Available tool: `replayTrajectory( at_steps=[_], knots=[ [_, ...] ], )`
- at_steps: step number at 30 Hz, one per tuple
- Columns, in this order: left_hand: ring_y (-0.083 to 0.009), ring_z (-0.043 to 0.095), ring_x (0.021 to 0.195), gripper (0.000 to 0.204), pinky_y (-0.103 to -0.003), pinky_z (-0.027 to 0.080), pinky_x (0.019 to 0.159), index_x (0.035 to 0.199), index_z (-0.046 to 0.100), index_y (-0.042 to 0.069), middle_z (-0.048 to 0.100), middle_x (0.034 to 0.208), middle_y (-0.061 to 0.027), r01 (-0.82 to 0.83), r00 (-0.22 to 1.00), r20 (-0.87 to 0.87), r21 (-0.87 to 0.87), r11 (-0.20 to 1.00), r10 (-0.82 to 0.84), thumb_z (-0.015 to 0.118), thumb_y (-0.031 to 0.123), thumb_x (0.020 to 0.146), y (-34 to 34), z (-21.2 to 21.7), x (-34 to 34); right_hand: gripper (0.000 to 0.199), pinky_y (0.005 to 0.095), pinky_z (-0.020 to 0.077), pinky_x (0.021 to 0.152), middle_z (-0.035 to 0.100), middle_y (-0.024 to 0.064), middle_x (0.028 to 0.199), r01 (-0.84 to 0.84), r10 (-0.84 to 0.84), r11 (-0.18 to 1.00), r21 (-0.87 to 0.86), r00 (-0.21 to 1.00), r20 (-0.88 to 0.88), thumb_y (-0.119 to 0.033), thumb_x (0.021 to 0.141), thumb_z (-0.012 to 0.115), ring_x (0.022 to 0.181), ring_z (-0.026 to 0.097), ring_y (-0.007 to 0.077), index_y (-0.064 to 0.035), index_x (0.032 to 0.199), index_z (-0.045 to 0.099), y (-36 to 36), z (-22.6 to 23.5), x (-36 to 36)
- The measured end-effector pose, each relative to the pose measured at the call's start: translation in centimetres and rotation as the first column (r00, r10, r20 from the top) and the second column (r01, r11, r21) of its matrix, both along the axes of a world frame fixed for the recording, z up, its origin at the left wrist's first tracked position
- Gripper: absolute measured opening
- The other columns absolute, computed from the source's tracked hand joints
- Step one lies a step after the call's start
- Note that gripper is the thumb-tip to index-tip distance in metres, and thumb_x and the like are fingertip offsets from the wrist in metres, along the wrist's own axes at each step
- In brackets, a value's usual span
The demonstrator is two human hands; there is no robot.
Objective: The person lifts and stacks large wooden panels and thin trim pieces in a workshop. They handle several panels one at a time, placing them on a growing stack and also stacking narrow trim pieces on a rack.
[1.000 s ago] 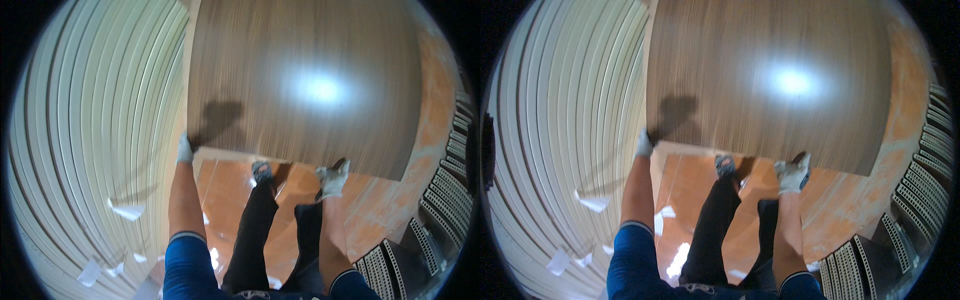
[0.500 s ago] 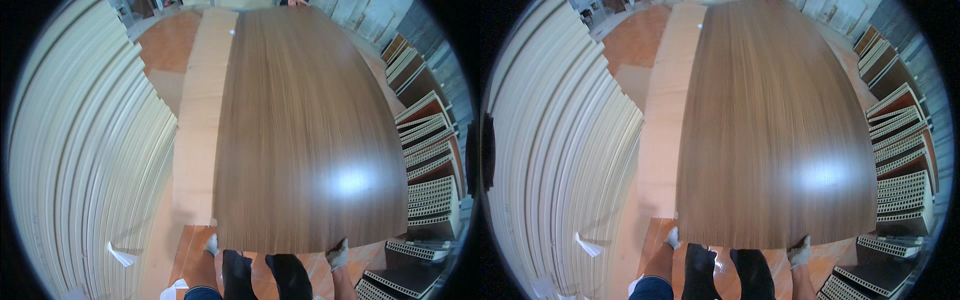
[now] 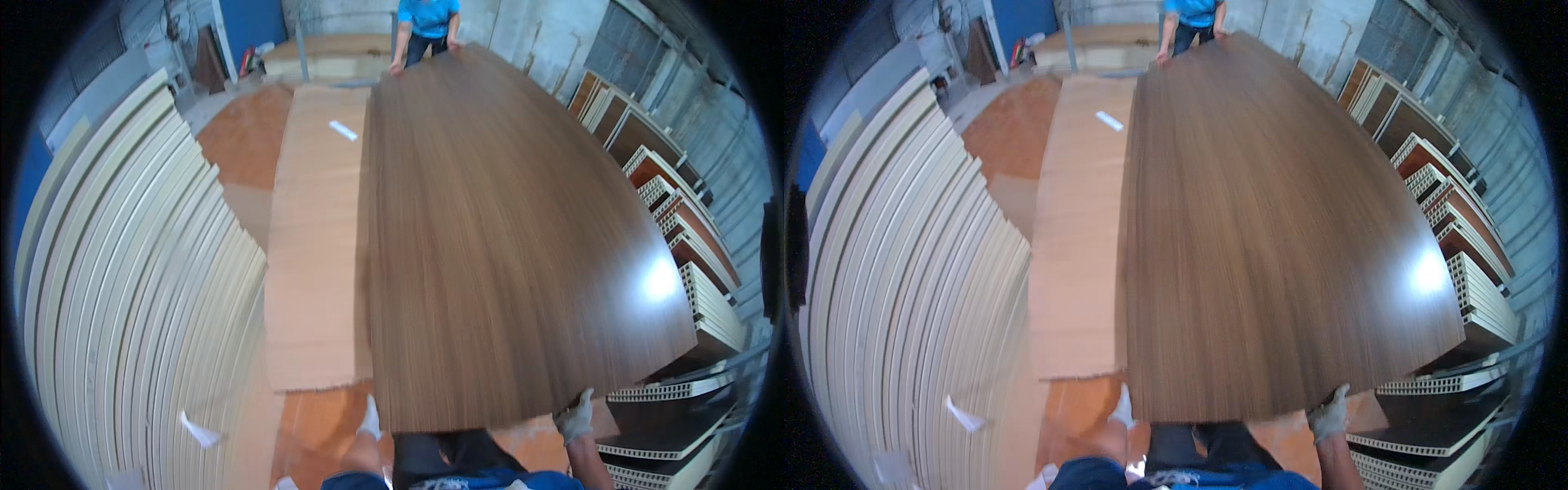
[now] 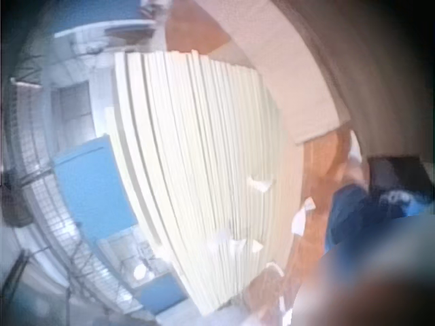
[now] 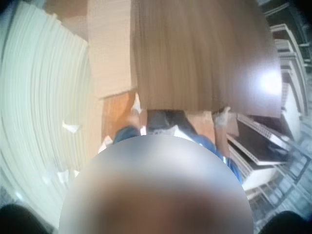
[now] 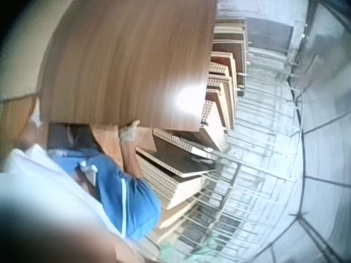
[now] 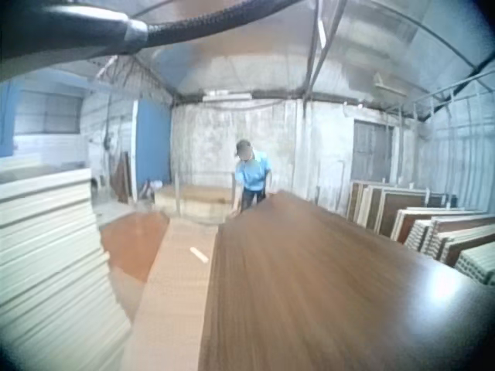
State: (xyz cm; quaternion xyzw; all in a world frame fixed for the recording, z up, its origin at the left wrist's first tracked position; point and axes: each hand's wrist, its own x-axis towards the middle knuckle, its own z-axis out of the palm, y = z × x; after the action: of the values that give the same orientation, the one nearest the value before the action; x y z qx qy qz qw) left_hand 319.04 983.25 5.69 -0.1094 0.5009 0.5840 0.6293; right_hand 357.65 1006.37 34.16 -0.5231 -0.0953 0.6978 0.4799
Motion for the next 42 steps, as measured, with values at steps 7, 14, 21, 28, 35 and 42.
replayTrajectory(
  at_steps=[7, 14, 21, 28, 35, 42],
  knots=[
    [-0.0308, 0.044, 0.127, 0.092, -0.050, 0.042, 0.099, 0.140, 0.040, 0.014, 0.047, 0.139, -0.0097, 0.049, 0.994, 0.104, -0.224, 0.973, -0.026, 0.031, 0.082, 0.079, 5.1, 4.7, 2.8, 0.072, 0.0377, 0.0433, 0.059, 0.051, 0.0047, 0.131, -0.060, 0.061, 0.994, 0.090, 0.998, -0.007, -0.068, 0.085, 0.045, 0.100, 0.054, 0.0253, -0.0164, 0.135, 0.044, 6.0, 1.5, 3.3],
    [-0.0320, 0.044, 0.126, 0.086, -0.051, 0.041, 0.100, 0.141, 0.038, 0.016, 0.046, 0.139, -0.0101, 0.039, 0.983, -0.170, -0.200, 0.979, -0.074, 0.034, 0.078, 0.082, 9.3, 10.4, 7.4, 0.075, 0.0590, 0.0308, 0.101, 0.039, 0.0094, 0.146, 0.056, -0.047, 0.947, -0.316, 0.998, 0.035, -0.062, 0.085, 0.051, 0.129, 0.038, 0.0387, -0.0173, 0.143, 0.034, 14.6, -7.6, 11.1],
    [-0.0302, 0.042, 0.127, 0.080, -0.049, 0.037, 0.104, 0.144, 0.033, 0.014, 0.041, 0.143, -0.0094, -0.053, 0.899, -0.439, -0.116, 0.992, -0.003, 0.036, 0.070, 0.088, 13.2, 18.5, 12.3, 0.070, 0.0604, 0.0252, 0.106, 0.044, 0.0133, 0.142, -0.044, -0.076, 0.854, -0.518, 0.975, -0.207, -0.060, 0.090, 0.045, 0.131, 0.038, 0.0359, -0.0105, 0.139, 0.038, 21.1, -12.1, 15.0],
    [-0.0258, 0.048, 0.122, 0.077, -0.039, 0.042, 0.099, 0.139, 0.039, 0.001, 0.051, 0.134, -0.0127, -0.160, 0.794, -0.608, -0.223, 0.962, -0.009, 0.041, 0.061, 0.092, 23.1, 29.1, 21.3, 0.072, 0.0620, 0.0200, 0.105, 0.039, 0.0125, 0.146, -0.105, 0.052, 0.769, -0.631, 0.993, -0.102, -0.060, 0.090, 0.045, 0.134, 0.034, 0.0371, -0.0102, 0.141, 0.038, 29.9, -15.6, 19.3],
    [-0.0150, 0.058, 0.077, 0.044, -0.032, 0.047, 0.068, 0.093, 0.061, -0.001, 0.066, 0.088, -0.0119, -0.146, 0.502, -0.849, -0.267, 0.952, -0.161, 0.070, 0.041, 0.082, 37.5, 36.6, 34.1, 0.070, 0.0652, 0.0335, 0.096, 0.039, 0.0123, 0.145, -0.233, 0.298, 0.805, -0.546, 0.954, 0.033, -0.047, 0.086, 0.062, 0.126, 0.041, 0.0406, -0.0072, 0.138, 0.039, 41.3, -22.9, 27.2],
    [-0.0156, 0.056, 0.075, 0.044, -0.033, 0.047, 0.070, 0.093, 0.062, 0.000, 0.064, 0.083, -0.0094, -0.165, 0.460, -0.865, -0.304, 0.938, -0.200, 0.073, 0.040, 0.080, 50.8, 37.8, 45.3, 0.081, 0.0625, 0.0347, 0.095, 0.033, 0.0247, 0.145, -0.300, 0.495, 0.650, -0.698, 0.864, 0.090, -0.051, 0.084, 0.062, 0.126, 0.038, 0.0464, -0.0049, 0.143, 0.031, 57.9, -25.1, 35.8]
  ],
)
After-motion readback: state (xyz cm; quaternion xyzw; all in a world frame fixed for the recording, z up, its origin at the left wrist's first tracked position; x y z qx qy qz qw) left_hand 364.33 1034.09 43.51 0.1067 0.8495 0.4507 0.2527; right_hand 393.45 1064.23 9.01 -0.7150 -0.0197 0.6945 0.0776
